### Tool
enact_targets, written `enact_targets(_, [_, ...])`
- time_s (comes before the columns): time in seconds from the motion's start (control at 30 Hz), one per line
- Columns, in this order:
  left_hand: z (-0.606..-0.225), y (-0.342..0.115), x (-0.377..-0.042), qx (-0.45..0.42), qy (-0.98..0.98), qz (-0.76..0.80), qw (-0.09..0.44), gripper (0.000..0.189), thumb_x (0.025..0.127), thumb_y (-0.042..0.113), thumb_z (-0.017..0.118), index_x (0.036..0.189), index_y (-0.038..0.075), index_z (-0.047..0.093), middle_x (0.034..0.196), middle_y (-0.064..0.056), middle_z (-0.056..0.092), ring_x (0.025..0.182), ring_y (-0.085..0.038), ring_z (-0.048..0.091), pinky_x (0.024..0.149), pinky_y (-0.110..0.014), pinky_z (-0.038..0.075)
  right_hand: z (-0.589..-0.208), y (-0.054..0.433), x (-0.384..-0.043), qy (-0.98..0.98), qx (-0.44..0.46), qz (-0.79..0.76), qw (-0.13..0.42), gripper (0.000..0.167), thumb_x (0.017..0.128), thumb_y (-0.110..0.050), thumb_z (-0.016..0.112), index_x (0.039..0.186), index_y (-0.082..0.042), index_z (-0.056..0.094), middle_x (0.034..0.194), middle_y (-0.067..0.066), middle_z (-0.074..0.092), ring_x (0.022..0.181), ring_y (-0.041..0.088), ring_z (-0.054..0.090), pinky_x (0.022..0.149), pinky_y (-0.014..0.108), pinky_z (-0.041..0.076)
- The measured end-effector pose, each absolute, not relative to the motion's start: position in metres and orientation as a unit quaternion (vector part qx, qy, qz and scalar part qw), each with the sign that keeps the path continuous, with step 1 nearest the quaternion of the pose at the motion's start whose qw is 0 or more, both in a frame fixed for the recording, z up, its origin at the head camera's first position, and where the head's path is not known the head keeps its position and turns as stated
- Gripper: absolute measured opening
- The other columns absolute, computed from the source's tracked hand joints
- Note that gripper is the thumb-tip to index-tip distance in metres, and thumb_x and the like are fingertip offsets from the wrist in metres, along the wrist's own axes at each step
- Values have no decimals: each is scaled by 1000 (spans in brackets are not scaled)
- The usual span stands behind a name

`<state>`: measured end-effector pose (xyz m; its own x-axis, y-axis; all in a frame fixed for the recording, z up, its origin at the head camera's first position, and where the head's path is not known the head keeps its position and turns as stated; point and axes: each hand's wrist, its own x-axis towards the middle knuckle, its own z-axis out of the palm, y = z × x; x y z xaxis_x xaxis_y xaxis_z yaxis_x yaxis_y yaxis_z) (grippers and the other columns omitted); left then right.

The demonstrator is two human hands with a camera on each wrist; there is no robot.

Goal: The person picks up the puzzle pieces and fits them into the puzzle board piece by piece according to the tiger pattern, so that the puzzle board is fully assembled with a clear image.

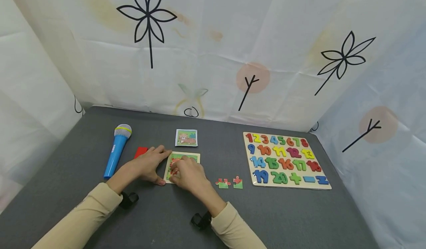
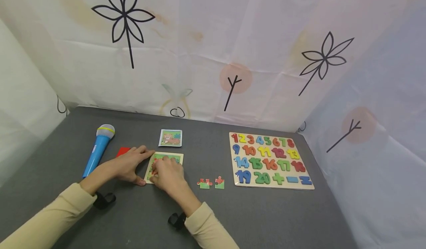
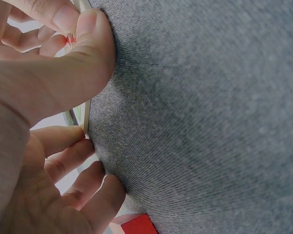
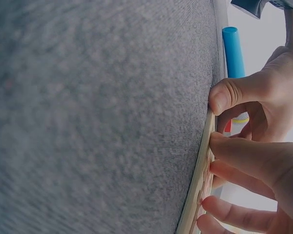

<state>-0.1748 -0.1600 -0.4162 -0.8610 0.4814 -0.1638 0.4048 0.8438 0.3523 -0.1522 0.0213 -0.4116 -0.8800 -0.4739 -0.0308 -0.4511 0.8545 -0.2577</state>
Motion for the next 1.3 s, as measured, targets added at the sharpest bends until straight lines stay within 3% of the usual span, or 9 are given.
enact_targets(0.33, [-414,-158,-175,229,952,153,133,101,67,41,95,147,-1,50,131,-14,55,111,-30,50,100,-54,53,-406,36,-153,956,-247,-146,55,32,86,-30,81,117,-24,77,99,-1,68,84,15,62,61,28,49])
enact_targets(0.57, [-414,-158,-176,230,951,151,140,101,68,43,94,148,0,49,134,-15,53,112,-30,49,101,-55,52,-399,61,-156,958,-239,-147,63,35,86,-30,80,120,-21,77,103,2,70,86,16,58,63,27,46])
enact_targets(1.1, [-415,-159,-175,227,953,148,137,101,69,43,94,148,0,49,131,-13,53,111,-28,49,98,-52,52,-396,133,-152,960,-214,-163,74,38,86,-27,83,120,-12,76,105,10,70,84,18,54,69,35,46])
enact_targets(1.3, [-415,-158,-175,228,952,149,139,102,68,44,94,148,1,49,131,-13,53,110,-28,48,98,-52,52,-399,150,-147,962,-210,-162,67,34,85,-23,84,116,-10,77,97,9,69,78,15,49,65,31,41])
